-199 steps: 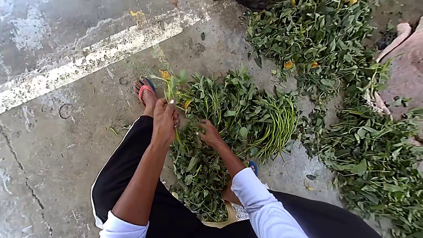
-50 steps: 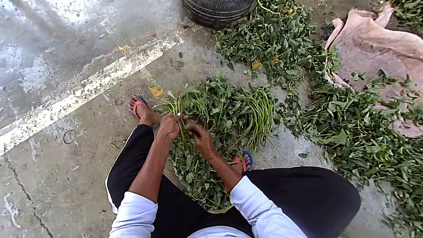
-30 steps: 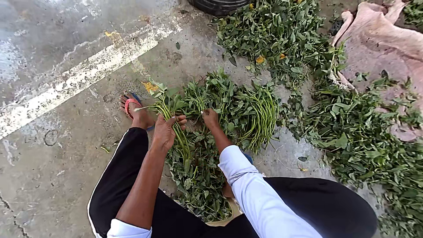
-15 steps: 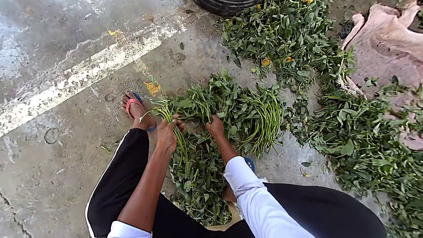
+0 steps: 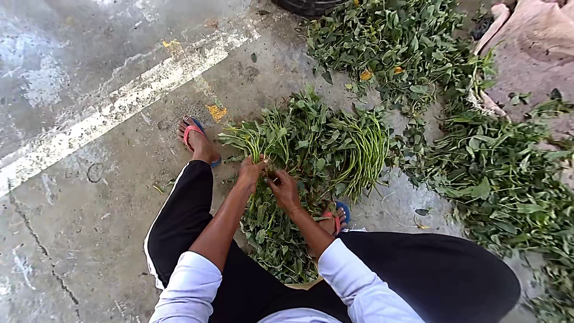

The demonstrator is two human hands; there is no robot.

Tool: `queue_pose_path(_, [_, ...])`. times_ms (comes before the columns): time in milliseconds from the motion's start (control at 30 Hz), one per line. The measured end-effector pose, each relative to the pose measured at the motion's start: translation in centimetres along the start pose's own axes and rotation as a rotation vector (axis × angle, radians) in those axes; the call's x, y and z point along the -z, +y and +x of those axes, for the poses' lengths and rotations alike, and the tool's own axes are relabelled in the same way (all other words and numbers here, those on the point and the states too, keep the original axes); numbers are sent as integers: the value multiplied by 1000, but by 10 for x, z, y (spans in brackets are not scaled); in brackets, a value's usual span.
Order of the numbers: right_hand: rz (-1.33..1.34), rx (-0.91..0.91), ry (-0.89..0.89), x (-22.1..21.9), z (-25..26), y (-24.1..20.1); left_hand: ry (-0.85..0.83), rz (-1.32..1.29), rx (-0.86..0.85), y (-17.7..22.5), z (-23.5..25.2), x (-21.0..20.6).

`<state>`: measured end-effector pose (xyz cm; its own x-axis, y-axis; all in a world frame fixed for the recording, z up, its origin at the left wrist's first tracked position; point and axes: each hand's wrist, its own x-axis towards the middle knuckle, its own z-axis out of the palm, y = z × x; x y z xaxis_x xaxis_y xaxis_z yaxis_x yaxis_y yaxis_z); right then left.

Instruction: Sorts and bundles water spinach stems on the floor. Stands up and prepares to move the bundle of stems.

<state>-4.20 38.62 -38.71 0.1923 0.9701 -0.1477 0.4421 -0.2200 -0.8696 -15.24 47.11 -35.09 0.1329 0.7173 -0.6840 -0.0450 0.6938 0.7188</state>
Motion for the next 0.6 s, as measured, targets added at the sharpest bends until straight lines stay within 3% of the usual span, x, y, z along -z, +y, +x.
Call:
queue_pose_path(100, [11,109,8,3,-1,-4,-21,31,-25,9,-2,3])
queue_pose_path(200, [36,196,-33,3,-7,4,60,36,-158,23,0,13])
queue_pose_path(267, [-29,146,-215,3,-18,17,138,33,-258,38,2,23])
queue_pose_path(367, [-304,-68,-640,12,-24,27,172,32,-311,54,2,33])
queue_pose_path(433, [-487,-193,-755,22,-16,20,179,38,-333,56,4,35])
queue_pose_path(500, [-520,-204,-603,34,-8,7,178,48,-329,54,3,34])
queue_pose_path(600, [-304,41,-235,42,3,-10,143,24,-302,51,3,31])
